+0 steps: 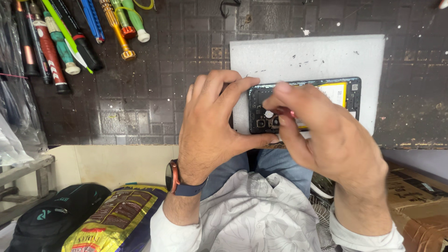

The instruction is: The person uses a red precision screwdriver to remove screws from the internal frame of a disassembled smartphone. They carefully extract each screw and place it on the white foam pad beside the device.

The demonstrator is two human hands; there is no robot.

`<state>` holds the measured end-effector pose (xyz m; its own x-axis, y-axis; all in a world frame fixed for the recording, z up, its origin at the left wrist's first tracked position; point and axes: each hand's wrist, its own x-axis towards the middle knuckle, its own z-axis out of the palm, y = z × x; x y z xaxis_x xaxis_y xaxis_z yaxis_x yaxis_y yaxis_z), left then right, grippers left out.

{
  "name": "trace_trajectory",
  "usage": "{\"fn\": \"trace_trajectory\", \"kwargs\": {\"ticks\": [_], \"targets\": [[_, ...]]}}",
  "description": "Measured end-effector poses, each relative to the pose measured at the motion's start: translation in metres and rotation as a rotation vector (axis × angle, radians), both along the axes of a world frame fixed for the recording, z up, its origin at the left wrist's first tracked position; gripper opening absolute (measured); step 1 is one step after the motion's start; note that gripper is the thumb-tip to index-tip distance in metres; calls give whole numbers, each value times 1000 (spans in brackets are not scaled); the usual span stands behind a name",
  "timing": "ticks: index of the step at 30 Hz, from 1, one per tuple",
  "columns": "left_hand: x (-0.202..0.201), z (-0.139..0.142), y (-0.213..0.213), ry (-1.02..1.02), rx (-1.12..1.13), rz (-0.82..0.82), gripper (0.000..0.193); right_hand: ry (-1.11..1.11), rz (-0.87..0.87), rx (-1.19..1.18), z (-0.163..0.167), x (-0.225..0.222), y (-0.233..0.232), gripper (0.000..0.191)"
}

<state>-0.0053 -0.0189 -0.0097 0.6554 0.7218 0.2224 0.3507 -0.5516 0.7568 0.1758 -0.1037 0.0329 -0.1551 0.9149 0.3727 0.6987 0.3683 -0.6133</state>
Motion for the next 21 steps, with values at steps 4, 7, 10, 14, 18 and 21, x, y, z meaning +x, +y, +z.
{"fn": "trace_trajectory", "kwargs": {"ticks": [4, 7, 10, 14, 18, 21], "targets": [[0, 0, -1, 3, -20, 7, 83, -29, 68, -58, 18, 6, 3, 53], [0, 1, -1, 9, -19, 3, 83, -58, 50, -49, 20, 8, 5, 43], [1, 1, -1, 12, -14, 13, 81, -67, 12, 26, 16, 6, 9, 35], [2, 0, -1, 28, -19, 20, 80, 61, -17, 137, 5, 4, 17, 39], [1, -1, 0, 18, -13, 2, 82, 169, 38, 198, -2, 8, 12, 33], [1, -2, 0, 10, -22, 0, 83, 103, -27, 215, -8, 8, 4, 29]]}}
